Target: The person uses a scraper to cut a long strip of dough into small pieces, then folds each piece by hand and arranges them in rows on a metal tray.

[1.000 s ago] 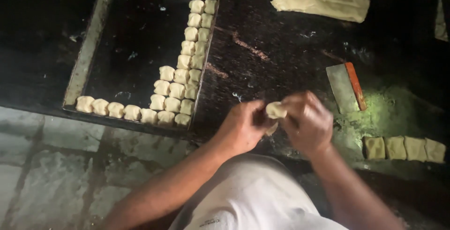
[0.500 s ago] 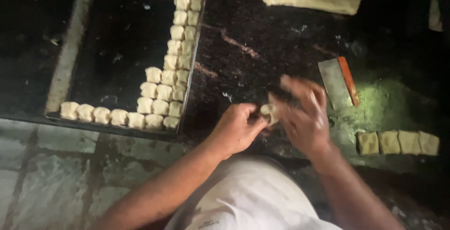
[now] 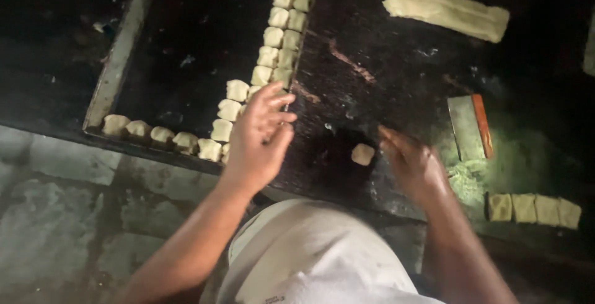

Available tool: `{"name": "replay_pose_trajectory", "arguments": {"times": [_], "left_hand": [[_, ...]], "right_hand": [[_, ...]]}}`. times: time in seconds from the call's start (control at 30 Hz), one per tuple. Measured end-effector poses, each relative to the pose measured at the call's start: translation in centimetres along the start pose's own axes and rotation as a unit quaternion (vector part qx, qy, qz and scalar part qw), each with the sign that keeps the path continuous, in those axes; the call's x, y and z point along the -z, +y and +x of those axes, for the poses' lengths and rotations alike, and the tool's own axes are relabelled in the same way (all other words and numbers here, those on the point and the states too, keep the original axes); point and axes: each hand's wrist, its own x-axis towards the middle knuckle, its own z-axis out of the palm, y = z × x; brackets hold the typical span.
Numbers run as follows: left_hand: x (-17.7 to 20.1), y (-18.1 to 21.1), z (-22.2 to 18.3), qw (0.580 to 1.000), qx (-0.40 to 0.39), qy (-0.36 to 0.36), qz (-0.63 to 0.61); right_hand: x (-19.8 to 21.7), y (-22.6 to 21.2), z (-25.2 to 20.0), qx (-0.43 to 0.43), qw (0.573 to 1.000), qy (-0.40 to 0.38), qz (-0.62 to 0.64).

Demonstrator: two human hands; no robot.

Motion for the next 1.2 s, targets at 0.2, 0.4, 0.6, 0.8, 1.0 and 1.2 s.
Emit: {"name": "replay_pose_trajectory", "arguments": {"times": [0.2, 0.4, 0.6, 0.8, 1.0, 1.2], "left_hand": [[7.6, -2.7, -0.8, 0.995, -0.034, 0.086, -0.037], [12.7, -4.0, -0.2, 0.99, -0.042, 0.129, 0.034], [14.2, -4.4, 2.6, 0.926, -0.189, 0.122, 0.304], [12.6, -7.3, 7.9, 0.902, -0.228, 0.044, 0.365], [9.4, -10.0, 13.8, 0.904, -0.215, -0.016, 0.369], [10.6, -9.5, 15.6, 0.932, -0.169, -0.1, 0.304]], "right_hand": [[-4.4, 1.0, 1.2, 0.232, 0.968, 0.066, -0.069], [-3.5, -8.6, 0.7, 0.208, 0.911, -0.186, 0.304], [-7.7, -21.1, 7.1, 0.526, 0.778, 0.343, 0.01], [-5.7, -19.0, 3.0, 0.372, 0.904, 0.208, 0.043], [-2.4, -11.0, -0.6, 0.408, 0.886, 0.221, 0.008], [-4.5, 2.3, -1.7, 0.319, 0.916, 0.242, -0.008]]}}
